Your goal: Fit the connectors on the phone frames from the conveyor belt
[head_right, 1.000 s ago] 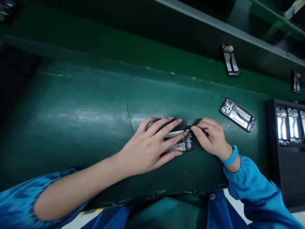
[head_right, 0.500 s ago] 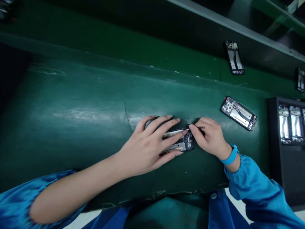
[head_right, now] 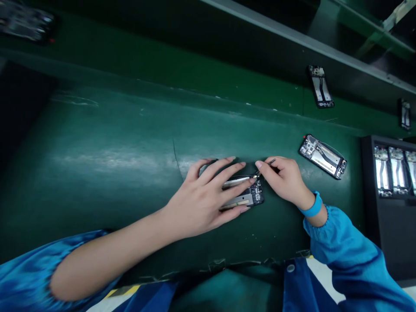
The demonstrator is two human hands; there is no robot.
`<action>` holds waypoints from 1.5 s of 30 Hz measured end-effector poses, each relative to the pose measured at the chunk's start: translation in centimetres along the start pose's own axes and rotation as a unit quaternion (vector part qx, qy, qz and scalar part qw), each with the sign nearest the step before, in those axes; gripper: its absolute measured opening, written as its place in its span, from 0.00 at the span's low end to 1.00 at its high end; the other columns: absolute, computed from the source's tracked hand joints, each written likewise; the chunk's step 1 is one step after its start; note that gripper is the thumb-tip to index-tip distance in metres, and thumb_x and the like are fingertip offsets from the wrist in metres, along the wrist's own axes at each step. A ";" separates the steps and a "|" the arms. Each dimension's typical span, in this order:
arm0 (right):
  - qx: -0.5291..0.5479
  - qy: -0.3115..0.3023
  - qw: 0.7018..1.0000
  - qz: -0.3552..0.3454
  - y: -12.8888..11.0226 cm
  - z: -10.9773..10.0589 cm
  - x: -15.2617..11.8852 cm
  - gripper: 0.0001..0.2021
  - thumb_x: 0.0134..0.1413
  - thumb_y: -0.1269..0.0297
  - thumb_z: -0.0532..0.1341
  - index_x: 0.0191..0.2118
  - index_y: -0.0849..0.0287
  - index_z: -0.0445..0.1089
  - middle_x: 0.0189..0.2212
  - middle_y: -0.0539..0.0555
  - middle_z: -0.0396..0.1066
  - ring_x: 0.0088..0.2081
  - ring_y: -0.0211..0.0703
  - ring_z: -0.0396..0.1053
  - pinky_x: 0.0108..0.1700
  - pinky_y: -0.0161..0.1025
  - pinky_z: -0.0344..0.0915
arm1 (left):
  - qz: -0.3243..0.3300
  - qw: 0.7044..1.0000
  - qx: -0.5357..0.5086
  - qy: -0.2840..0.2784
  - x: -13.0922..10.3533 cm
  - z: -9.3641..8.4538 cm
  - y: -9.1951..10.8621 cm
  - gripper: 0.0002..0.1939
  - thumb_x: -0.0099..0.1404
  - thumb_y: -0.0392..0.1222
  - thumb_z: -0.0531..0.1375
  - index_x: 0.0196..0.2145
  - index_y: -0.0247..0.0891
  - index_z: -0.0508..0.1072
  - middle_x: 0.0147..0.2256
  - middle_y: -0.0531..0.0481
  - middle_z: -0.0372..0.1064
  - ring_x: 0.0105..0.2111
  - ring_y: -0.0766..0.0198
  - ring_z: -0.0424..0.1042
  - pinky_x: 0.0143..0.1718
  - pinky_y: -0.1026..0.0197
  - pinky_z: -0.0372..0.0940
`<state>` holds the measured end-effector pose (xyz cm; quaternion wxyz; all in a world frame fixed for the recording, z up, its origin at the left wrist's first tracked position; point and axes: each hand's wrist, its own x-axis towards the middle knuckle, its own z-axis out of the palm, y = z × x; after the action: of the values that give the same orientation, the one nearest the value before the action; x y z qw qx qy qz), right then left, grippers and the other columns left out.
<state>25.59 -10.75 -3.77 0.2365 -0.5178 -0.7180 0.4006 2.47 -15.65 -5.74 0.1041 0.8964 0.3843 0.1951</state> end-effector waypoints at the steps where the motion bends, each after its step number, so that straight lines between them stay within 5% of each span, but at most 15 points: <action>1: -0.004 0.007 1.000 -0.015 0.0 0.2 -0.2 0.19 0.68 0.59 0.59 0.24 0.58 0.68 0.21 0.47 0.64 0.25 0.36 0.61 0.30 0.37 0.58 | -0.001 1.000 0.000 -0.002 0.0 0.0 0.0 0.24 0.72 0.57 0.56 0.60 0.45 0.74 0.62 0.37 0.66 0.62 0.37 0.63 0.58 0.33 0.56; 9: -0.041 0.040 0.996 -0.069 0.2 0.7 -0.4 0.16 0.68 0.63 0.60 0.25 0.57 0.66 0.22 0.48 0.65 0.26 0.37 0.63 0.31 0.37 0.58 | -0.008 1.000 -0.008 -0.015 0.0 0.0 -0.1 0.24 0.72 0.57 0.56 0.59 0.44 0.74 0.63 0.36 0.65 0.62 0.36 0.63 0.57 0.32 0.57; 15: -0.076 0.033 0.997 -0.009 -0.2 0.4 0.0 0.19 0.68 0.59 0.59 0.24 0.58 0.69 0.21 0.50 0.67 0.25 0.38 0.65 0.30 0.38 0.59 | -0.051 0.998 -0.041 -0.004 0.1 0.1 -0.1 0.23 0.69 0.57 0.60 0.56 0.46 0.78 0.56 0.36 0.69 0.62 0.36 0.62 0.59 0.29 0.55; 18: -0.018 -0.056 0.992 0.114 -0.7 -0.4 0.9 0.20 0.66 0.56 0.59 0.23 0.58 0.71 0.18 0.49 0.67 0.21 0.37 0.64 0.25 0.36 0.59 | -0.043 0.998 -0.036 0.002 0.1 0.1 -0.1 0.22 0.69 0.57 0.60 0.54 0.46 0.78 0.56 0.37 0.70 0.63 0.35 0.62 0.60 0.29 0.54; 21: 0.026 -0.214 0.947 0.236 -1.4 -1.3 1.8 0.17 0.60 0.60 0.62 0.20 0.59 0.71 0.15 0.49 0.68 0.16 0.34 0.63 0.20 0.33 0.59 | -0.007 1.000 -0.007 0.026 0.0 0.2 0.0 0.21 0.71 0.56 0.58 0.53 0.42 0.79 0.58 0.37 0.70 0.62 0.36 0.63 0.60 0.30 0.55; 23: 0.017 -0.264 0.927 0.267 -1.9 -1.4 2.2 0.16 0.57 0.64 0.63 0.18 0.59 0.70 0.14 0.49 0.69 0.15 0.33 0.65 0.19 0.30 0.60 | 0.002 0.999 0.006 0.038 -0.1 0.2 0.1 0.21 0.72 0.55 0.58 0.52 0.41 0.79 0.58 0.37 0.70 0.62 0.37 0.64 0.59 0.31 0.56; 38: 0.018 -0.271 0.912 0.306 -3.1 -1.0 2.8 0.15 0.54 0.68 0.61 0.17 0.60 0.71 0.14 0.50 0.71 0.13 0.31 0.63 0.15 0.27 0.57 | -0.003 0.999 0.001 0.037 -0.1 0.3 0.2 0.21 0.71 0.57 0.59 0.50 0.41 0.80 0.54 0.38 0.73 0.59 0.40 0.67 0.53 0.38 0.57; 42: 0.008 -0.307 0.896 0.321 -3.2 -0.9 2.8 0.17 0.56 0.68 0.58 0.18 0.60 0.72 0.13 0.52 0.72 0.10 0.30 0.60 0.14 0.27 0.57 | -0.070 0.997 -0.033 0.004 0.0 -1.7 -1.6 0.20 0.71 0.55 0.59 0.52 0.41 0.79 0.47 0.41 0.76 0.51 0.45 0.70 0.49 0.42 0.58; 45: 0.005 -0.323 0.886 0.332 -2.8 -0.8 2.7 0.17 0.56 0.67 0.58 0.17 0.61 0.72 0.17 0.55 0.75 0.14 0.34 0.68 0.14 0.27 0.58 | -0.150 0.977 -0.110 -0.101 -0.2 -4.4 -4.7 0.14 0.69 0.51 0.62 0.46 0.44 0.81 0.40 0.48 0.77 0.44 0.51 0.70 0.46 0.47 0.60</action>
<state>23.68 -8.37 -1.21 -0.1531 -0.5666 -0.5383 0.6049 -2.59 -12.46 -3.43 0.2683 0.8265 0.4783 0.1269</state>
